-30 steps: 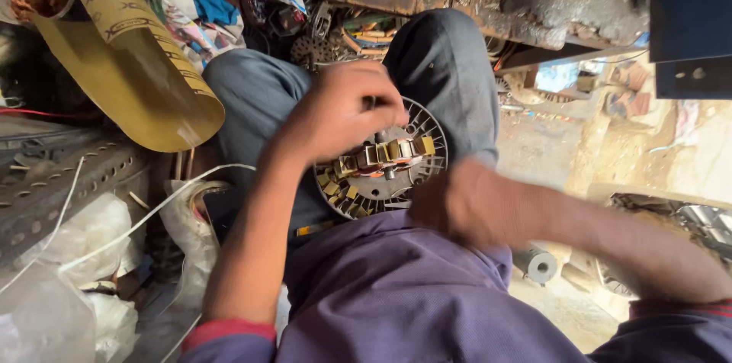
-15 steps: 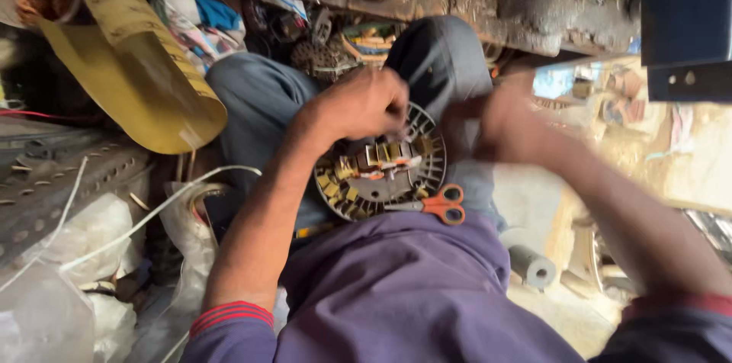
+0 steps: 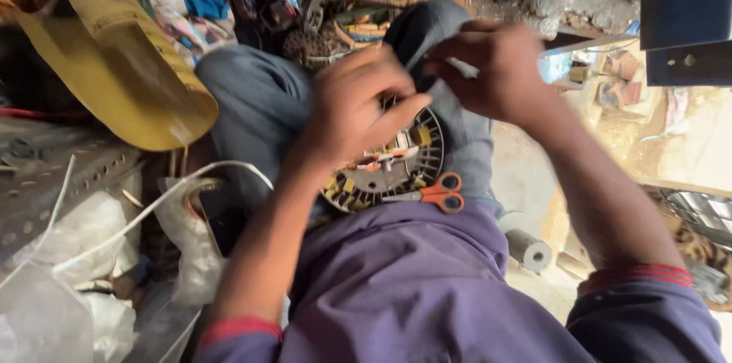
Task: The person inserts small pieces of yellow insulation paper into the slots of an electric motor stator by hand and trims the paper with scissors.
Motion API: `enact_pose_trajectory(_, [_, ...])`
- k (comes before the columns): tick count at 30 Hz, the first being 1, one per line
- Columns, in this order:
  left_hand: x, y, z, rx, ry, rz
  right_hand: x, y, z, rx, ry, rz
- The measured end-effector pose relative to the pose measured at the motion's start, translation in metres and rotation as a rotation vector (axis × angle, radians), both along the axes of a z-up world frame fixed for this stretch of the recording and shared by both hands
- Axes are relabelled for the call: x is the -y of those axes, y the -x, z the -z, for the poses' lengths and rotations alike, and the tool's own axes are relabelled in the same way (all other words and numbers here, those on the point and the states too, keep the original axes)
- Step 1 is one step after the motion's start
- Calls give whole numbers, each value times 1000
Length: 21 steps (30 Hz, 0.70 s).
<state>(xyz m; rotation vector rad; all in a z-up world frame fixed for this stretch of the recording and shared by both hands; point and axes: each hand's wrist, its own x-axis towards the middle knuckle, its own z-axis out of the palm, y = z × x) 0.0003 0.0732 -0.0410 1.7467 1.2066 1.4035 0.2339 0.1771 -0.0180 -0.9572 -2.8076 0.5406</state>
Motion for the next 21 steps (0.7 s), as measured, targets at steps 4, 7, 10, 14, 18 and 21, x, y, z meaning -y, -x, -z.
enact_pose_trajectory(4, [-36,27,7,-263,177,366,64,5,-35,-36,448,-290])
enact_pose_trajectory(7, [17,27,-4,-84,119,198,84,11,-58,-202,479,-497])
enact_pose_trajectory(10, [78,-4,-28,-331,-129,188,51,16,-47,-356,175,-481])
enact_pose_trajectory(14, [66,2,-38,-151,-118,-59,-1,54,15,-368,264,-238])
enact_pose_trajectory(18, [28,0,-23,208,-46,-72,-14,-1,1,-38,-24,13])
enact_pose_trajectory(21, [-43,2,5,-282,140,230,5,-22,-26,-15,51,-23])
